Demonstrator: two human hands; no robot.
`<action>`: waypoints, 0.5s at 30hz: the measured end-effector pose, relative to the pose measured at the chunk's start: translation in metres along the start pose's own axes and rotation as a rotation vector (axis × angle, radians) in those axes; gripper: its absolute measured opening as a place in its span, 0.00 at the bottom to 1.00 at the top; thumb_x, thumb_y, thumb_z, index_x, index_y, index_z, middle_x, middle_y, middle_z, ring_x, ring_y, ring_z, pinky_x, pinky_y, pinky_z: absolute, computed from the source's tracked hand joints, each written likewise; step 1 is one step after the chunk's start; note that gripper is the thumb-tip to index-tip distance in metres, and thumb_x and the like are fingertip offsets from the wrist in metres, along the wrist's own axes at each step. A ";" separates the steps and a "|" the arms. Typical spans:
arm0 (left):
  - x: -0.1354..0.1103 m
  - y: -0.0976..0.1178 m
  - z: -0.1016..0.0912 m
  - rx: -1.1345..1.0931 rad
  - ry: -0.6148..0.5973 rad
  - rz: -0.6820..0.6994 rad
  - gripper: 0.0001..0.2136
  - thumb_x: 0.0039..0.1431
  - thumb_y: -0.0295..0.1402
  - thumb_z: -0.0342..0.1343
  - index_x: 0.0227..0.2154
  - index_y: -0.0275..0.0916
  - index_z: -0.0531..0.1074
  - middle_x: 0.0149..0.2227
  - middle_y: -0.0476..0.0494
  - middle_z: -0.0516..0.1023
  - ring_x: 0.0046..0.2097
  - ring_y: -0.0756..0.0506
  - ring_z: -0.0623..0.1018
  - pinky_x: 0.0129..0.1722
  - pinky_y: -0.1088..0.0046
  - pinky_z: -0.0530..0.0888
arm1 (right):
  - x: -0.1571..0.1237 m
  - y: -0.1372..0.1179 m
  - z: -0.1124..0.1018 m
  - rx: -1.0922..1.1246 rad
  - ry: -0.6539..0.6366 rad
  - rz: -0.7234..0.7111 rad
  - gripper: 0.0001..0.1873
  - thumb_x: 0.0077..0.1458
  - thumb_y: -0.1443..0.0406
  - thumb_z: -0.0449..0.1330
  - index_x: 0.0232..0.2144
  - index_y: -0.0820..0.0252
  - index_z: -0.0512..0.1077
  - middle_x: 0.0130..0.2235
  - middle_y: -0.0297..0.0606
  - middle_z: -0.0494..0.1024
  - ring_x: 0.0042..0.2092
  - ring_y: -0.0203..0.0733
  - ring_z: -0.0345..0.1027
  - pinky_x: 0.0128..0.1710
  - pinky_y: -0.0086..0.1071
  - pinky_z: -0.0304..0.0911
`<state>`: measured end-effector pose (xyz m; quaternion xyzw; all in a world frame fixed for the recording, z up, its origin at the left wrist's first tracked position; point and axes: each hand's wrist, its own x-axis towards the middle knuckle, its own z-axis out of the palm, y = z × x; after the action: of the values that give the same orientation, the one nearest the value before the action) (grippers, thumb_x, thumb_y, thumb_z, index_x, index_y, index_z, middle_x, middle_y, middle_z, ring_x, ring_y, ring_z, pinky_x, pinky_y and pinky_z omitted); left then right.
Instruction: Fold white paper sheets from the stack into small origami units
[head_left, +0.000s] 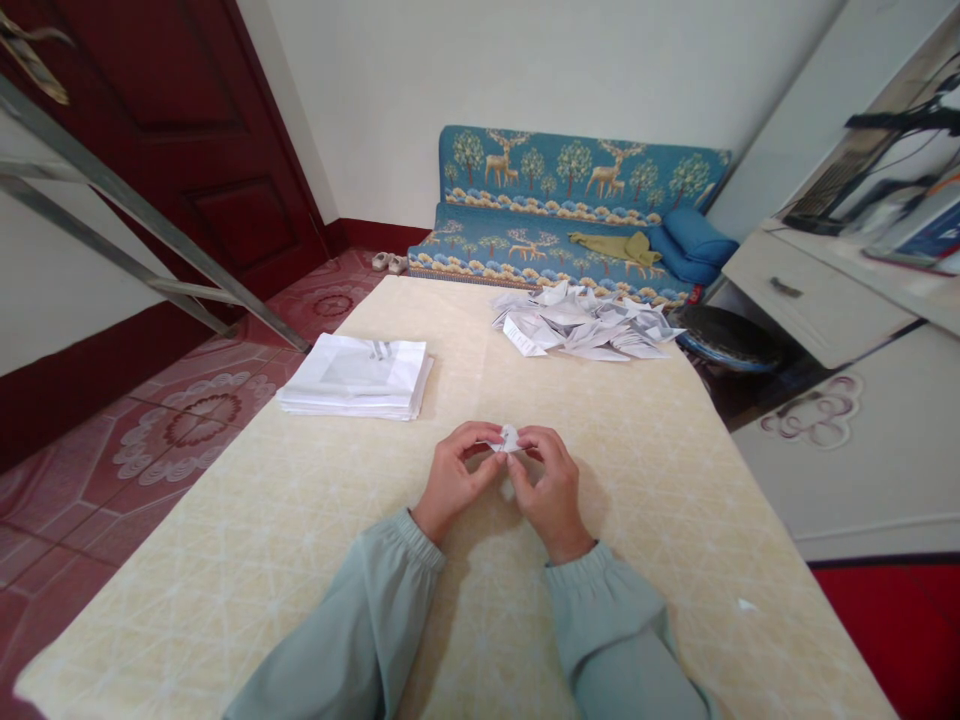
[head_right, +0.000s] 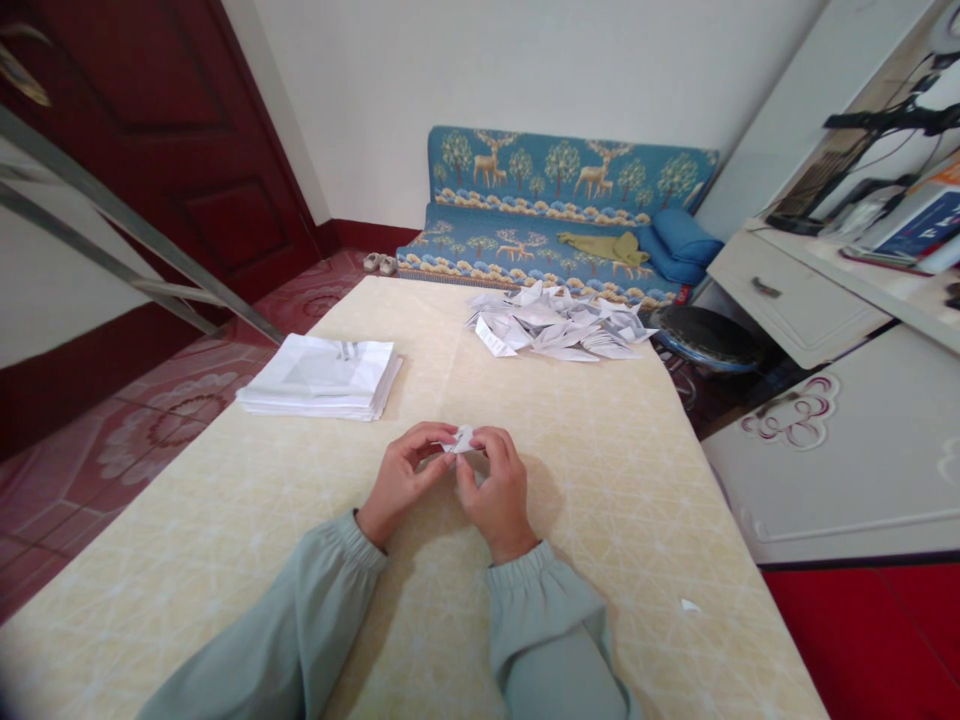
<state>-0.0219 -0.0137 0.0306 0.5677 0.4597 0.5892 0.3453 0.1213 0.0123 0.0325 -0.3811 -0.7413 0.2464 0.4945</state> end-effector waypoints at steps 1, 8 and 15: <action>0.000 0.000 0.000 0.008 0.002 0.005 0.07 0.53 0.29 0.57 0.36 0.37 0.74 0.43 0.38 0.72 0.47 0.44 0.74 0.46 0.67 0.72 | 0.000 0.000 0.000 -0.003 -0.002 -0.001 0.08 0.51 0.69 0.56 0.36 0.56 0.66 0.40 0.41 0.70 0.44 0.44 0.66 0.44 0.39 0.65; 0.001 0.001 -0.001 0.075 0.011 0.032 0.07 0.52 0.28 0.58 0.35 0.37 0.75 0.42 0.39 0.74 0.45 0.44 0.74 0.45 0.69 0.72 | -0.001 0.002 0.001 -0.047 0.002 -0.009 0.09 0.50 0.70 0.55 0.36 0.56 0.65 0.39 0.41 0.70 0.44 0.44 0.66 0.45 0.39 0.64; 0.001 0.005 0.002 0.184 0.026 0.070 0.07 0.50 0.25 0.56 0.33 0.37 0.75 0.39 0.41 0.74 0.42 0.45 0.74 0.41 0.71 0.72 | -0.003 0.003 0.003 -0.104 -0.011 0.007 0.09 0.47 0.72 0.55 0.33 0.56 0.65 0.39 0.40 0.71 0.43 0.44 0.67 0.43 0.37 0.64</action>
<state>-0.0191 -0.0138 0.0351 0.6052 0.4962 0.5634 0.2647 0.1204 0.0120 0.0277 -0.4075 -0.7544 0.2112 0.4692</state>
